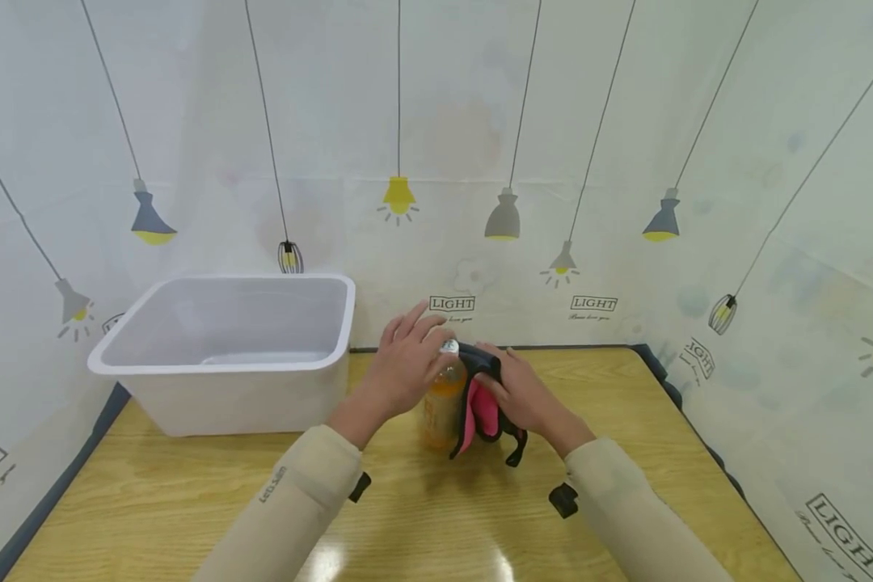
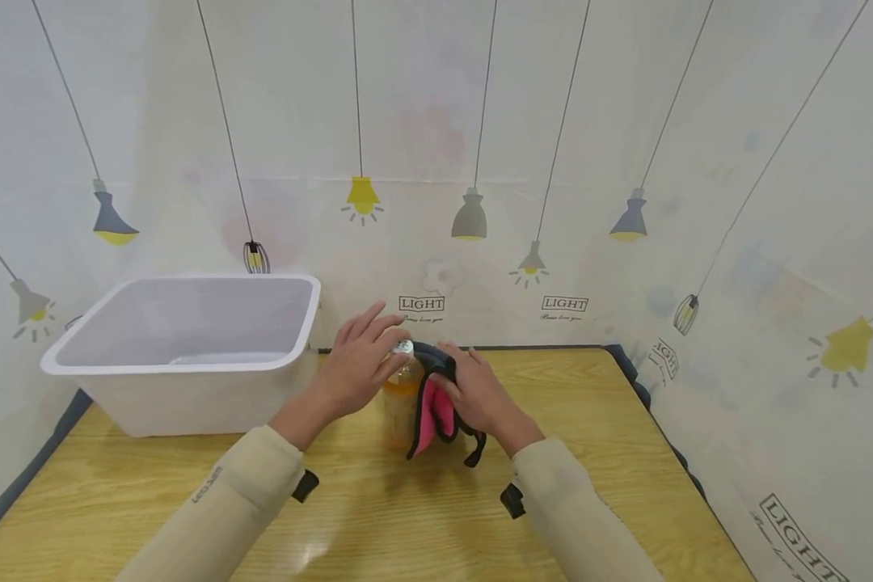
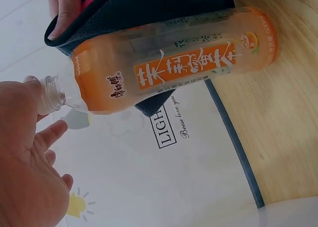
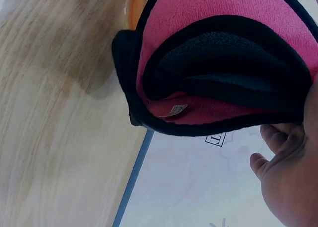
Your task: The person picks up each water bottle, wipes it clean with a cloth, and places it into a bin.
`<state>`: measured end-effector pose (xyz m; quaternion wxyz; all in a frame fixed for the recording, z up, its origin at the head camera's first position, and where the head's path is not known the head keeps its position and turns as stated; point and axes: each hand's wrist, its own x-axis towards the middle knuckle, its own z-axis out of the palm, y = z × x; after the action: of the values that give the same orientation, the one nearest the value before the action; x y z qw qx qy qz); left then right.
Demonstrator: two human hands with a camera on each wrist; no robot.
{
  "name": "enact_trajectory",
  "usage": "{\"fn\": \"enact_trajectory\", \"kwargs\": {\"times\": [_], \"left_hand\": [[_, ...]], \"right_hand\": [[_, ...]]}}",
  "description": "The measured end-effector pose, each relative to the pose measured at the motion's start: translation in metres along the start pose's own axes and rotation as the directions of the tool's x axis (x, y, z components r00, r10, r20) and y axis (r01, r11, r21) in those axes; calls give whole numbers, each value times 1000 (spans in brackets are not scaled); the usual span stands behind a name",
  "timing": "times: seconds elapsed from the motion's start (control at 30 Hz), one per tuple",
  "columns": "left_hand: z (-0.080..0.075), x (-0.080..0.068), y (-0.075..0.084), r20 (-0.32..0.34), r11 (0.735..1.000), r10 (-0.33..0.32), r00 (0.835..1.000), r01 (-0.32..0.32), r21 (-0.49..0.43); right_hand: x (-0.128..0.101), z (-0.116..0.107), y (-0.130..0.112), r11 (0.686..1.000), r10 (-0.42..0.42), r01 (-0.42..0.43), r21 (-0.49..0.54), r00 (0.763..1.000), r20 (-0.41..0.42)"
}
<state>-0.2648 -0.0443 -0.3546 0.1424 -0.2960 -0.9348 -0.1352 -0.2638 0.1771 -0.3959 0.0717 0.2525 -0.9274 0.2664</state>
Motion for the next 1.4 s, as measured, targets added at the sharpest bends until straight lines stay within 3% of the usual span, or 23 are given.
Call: {"fn": "enact_trajectory", "kwargs": {"times": [0.4, 0.6, 0.8, 0.93, 1.17, 1.4], "left_hand": [[6, -1, 0, -6, 995, 48, 999, -47, 89], [5, 1, 3, -37, 998, 13, 999, -11, 62], [6, 3, 6, 35, 996, -54, 998, 52, 67], [8, 3, 5, 39, 996, -62, 997, 60, 59], [16, 1, 2, 12, 991, -57, 998, 55, 125], [21, 0, 1, -32, 990, -34, 999, 38, 135]], "right_hand": [[8, 1, -6, 996, -28, 29, -85, 1000, 9], [9, 0, -9, 991, -27, 29, -130, 999, 20], [11, 0, -11, 991, -32, 38, -130, 998, 46], [14, -1, -13, 989, -34, 42, -143, 998, 59], [16, 0, -14, 955, -42, 74, -287, 992, 118], [13, 2, -11, 929, -41, 87, -360, 990, 133]]}}
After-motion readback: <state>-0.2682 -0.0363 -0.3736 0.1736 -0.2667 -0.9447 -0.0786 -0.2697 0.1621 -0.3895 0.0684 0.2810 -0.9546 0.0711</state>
